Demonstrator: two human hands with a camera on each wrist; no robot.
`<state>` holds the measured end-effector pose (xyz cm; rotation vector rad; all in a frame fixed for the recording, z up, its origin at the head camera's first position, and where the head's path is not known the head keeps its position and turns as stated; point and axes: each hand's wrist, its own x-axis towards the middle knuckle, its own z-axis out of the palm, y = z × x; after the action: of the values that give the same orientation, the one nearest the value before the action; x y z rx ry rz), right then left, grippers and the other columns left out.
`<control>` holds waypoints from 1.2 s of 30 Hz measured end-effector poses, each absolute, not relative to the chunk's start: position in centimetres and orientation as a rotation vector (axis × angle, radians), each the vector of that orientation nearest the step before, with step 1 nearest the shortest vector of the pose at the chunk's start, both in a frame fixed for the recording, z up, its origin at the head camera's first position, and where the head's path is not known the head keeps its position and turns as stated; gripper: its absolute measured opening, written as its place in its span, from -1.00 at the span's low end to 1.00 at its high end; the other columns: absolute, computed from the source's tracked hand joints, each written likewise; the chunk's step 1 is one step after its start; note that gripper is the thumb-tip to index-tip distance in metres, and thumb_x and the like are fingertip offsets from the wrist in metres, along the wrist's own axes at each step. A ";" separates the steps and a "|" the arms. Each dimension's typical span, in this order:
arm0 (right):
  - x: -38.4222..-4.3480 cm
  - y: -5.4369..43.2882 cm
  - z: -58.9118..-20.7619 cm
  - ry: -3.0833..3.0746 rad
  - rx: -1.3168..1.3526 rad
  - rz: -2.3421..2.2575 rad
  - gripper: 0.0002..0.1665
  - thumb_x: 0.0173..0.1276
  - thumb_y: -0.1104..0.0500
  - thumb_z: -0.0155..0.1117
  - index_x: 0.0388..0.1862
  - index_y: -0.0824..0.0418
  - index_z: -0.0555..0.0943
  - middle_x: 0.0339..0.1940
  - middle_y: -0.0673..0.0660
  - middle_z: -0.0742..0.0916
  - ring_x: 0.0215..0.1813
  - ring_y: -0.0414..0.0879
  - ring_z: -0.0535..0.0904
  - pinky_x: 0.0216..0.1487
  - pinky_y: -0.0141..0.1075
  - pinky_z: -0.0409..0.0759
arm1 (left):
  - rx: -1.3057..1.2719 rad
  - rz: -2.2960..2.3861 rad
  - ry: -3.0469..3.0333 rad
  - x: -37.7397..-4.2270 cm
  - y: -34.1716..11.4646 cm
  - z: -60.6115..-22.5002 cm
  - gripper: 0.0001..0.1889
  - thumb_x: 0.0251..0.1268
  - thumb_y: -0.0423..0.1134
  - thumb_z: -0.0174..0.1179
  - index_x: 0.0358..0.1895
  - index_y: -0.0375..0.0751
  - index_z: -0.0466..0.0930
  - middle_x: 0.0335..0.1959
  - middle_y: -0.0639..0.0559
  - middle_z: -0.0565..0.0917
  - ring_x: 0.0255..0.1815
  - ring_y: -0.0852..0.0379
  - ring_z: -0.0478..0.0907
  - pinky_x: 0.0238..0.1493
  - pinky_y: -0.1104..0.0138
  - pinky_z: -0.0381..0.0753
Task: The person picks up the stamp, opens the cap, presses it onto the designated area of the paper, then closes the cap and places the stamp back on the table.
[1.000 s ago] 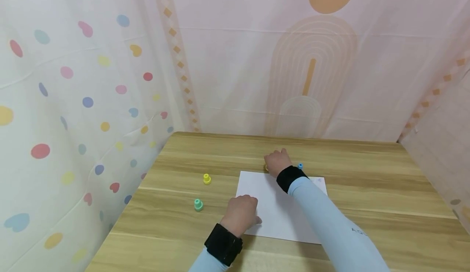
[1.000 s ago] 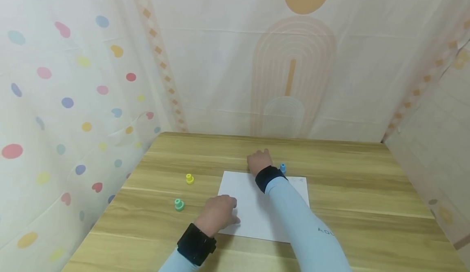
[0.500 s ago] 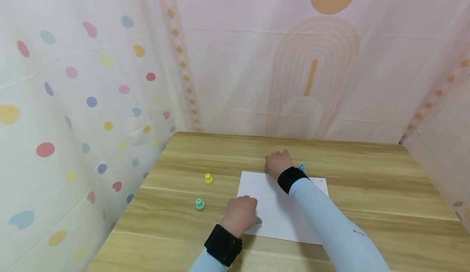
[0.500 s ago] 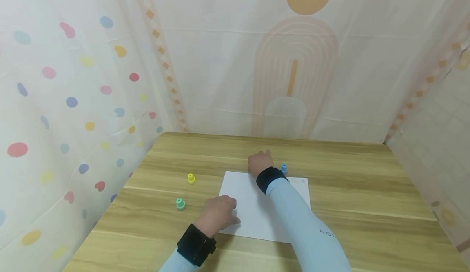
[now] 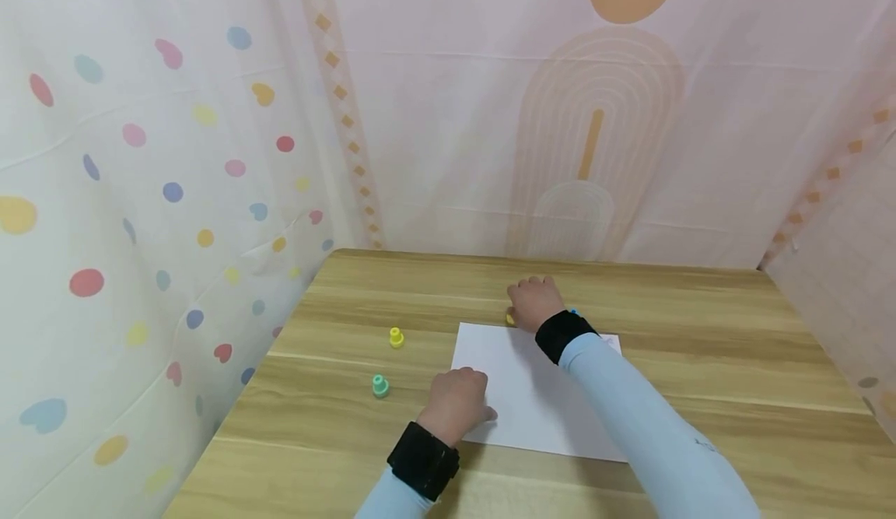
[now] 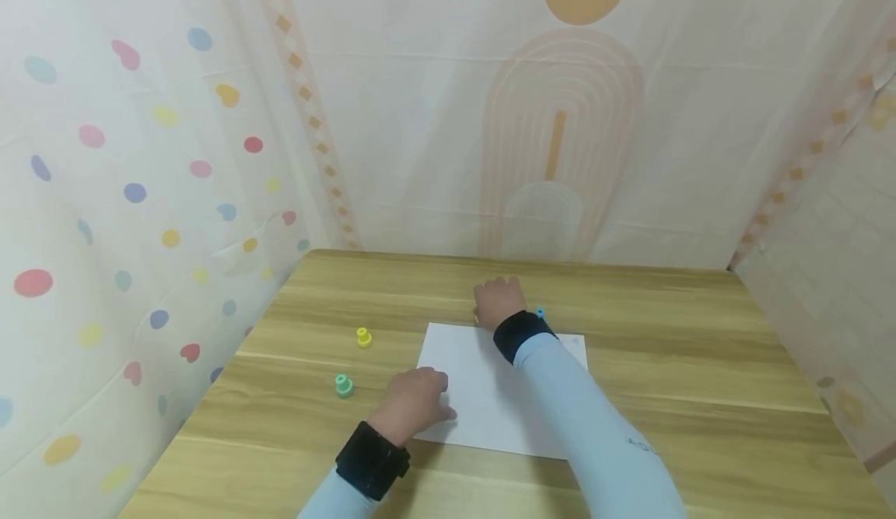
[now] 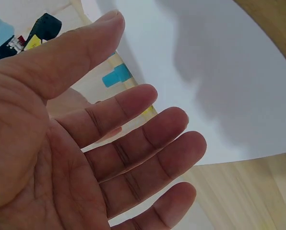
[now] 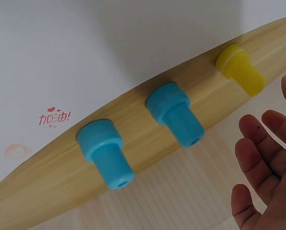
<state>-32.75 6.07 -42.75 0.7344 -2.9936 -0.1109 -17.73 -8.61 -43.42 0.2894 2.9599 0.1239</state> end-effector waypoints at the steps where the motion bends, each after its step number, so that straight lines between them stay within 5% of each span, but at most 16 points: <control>1: -32.8 6.1 -42.8 -2.987 0.739 -0.103 -0.60 0.43 -0.04 0.27 0.08 0.19 0.63 -0.09 0.14 0.72 0.00 0.08 0.59 0.07 0.00 0.45 | 0.290 0.123 2.957 -17.8 -8.6 -43.4 -0.64 0.04 0.03 0.50 -0.30 -0.20 0.69 -0.53 0.04 0.54 -0.52 0.13 0.44 -0.42 0.23 0.54; 26: -28.7 7.7 -41.7 -2.909 0.793 0.171 -0.63 0.38 0.02 0.35 0.04 0.22 0.66 -0.20 0.12 0.70 -0.10 0.07 0.62 -0.02 -0.02 0.57 | 0.256 0.150 2.983 -19.7 -10.9 -43.1 -0.63 0.05 -0.01 0.51 -0.25 -0.21 0.67 -0.51 0.01 0.54 -0.51 0.09 0.41 -0.40 0.22 0.53; 36: -26.2 10.0 -42.9 -2.958 0.686 0.305 -0.59 0.39 0.02 0.34 0.09 0.24 0.66 -0.01 0.21 0.73 0.06 0.12 0.65 0.08 0.00 0.58 | 0.236 0.219 3.022 -19.9 -13.0 -42.9 -0.65 0.05 -0.08 0.51 -0.24 -0.26 0.67 -0.48 -0.01 0.58 -0.49 0.09 0.45 -0.41 0.22 0.55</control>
<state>-26.18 10.05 -42.90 0.6858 -2.9584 0.3051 -19.92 -13.04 -42.92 0.2359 3.0216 0.2193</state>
